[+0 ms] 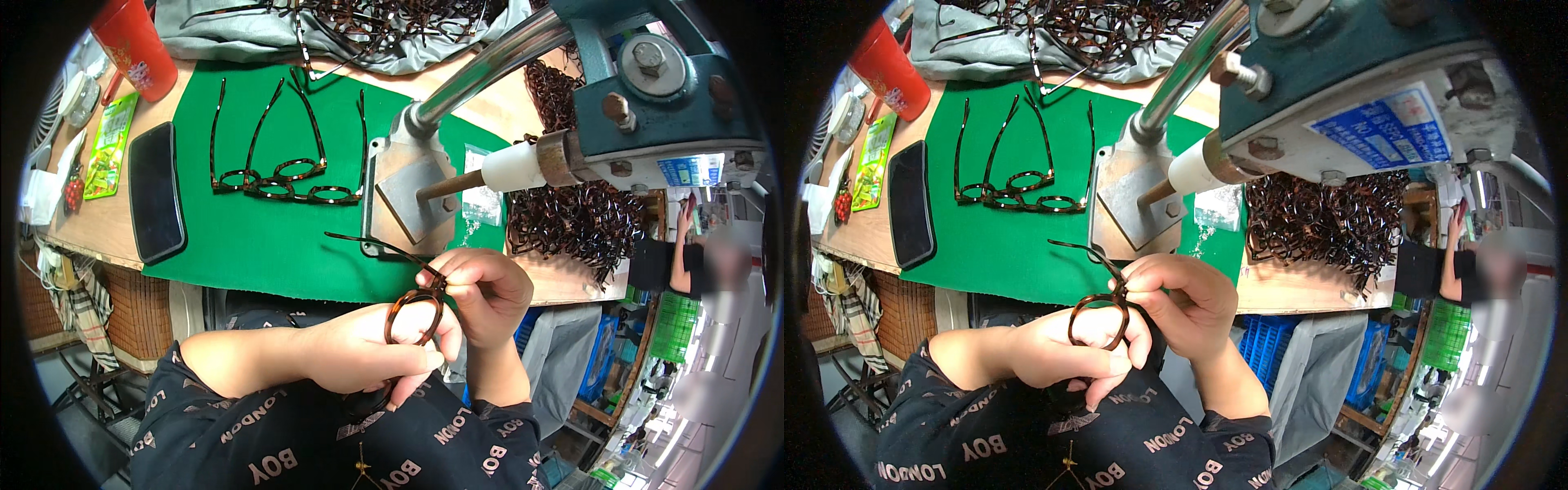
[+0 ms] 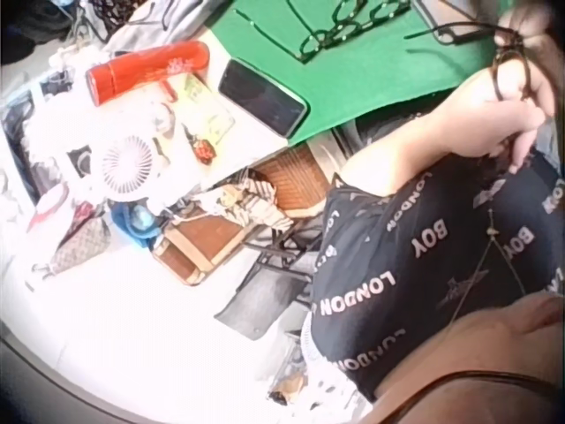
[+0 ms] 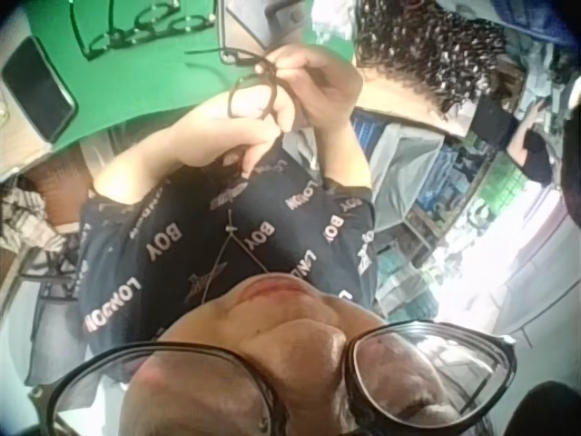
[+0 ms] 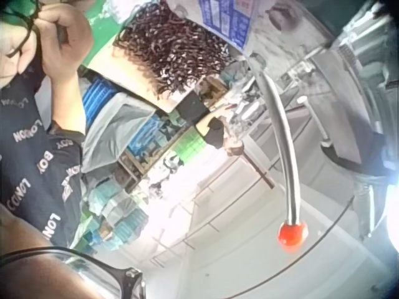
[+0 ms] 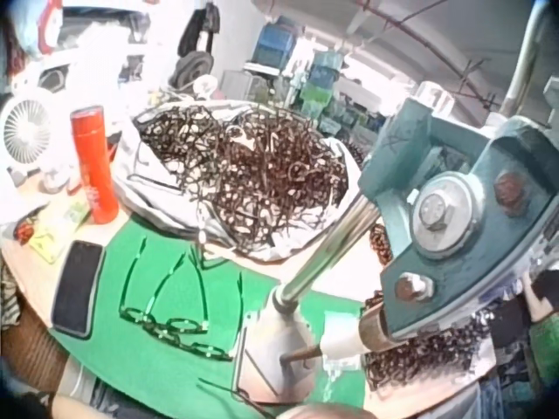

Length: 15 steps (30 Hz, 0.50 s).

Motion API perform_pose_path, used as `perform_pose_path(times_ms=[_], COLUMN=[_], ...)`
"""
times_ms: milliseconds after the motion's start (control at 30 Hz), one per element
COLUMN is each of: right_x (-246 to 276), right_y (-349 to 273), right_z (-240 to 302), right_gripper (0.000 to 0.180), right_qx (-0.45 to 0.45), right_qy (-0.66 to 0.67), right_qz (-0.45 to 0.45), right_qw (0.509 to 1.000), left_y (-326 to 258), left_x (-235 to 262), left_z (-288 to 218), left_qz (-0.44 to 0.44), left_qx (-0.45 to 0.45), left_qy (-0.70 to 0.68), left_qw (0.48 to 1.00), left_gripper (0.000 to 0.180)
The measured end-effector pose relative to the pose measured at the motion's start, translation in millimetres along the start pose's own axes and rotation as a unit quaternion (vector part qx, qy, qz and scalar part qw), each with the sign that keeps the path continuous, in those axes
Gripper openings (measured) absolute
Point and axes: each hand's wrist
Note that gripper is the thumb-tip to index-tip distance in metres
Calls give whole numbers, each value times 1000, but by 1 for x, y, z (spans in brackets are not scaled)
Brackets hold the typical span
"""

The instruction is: The person assembles eyeglasses by attaching temple arms to frames using a heat press. They repeatedly pick up frames and arms, position them in the machine, press to bond, and inspect the joints before placing finished units on the table.

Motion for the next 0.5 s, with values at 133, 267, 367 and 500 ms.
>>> perform_pose_path(times_ms=[133, 267, 367, 500], right_x=[-4, -3, 5, 15], right_y=[10, 16, 20, 10], right_z=[3, 17, 25, 31], right_gripper=[10, 15, 8, 7], right_qx=[26, 57, 127, 120], right_qy=[60, 3, -56, -107], right_qz=[1, -45, -87, -160], right_qw=[998, 997, 987, 974], left_y=[3, 9, 20, 32], left_x=[-2, -3, 1, 1], left_z=[-7, -25, -39, -62], left_qz=[-10, -25, -57, -99], left_qx=[-16, -60, -125, -124], left_qy=[-5, 18, 45, 48], left_qw=[1000, 998, 990, 986], left_gripper=[17, 19, 19, 25])
Point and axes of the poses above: each hand's wrist, its own y-axis towards the middle knuckle, its own x-axis out of the back of the hand, z = x × y, and after that the axes turned 4 degrees about y, right-handed
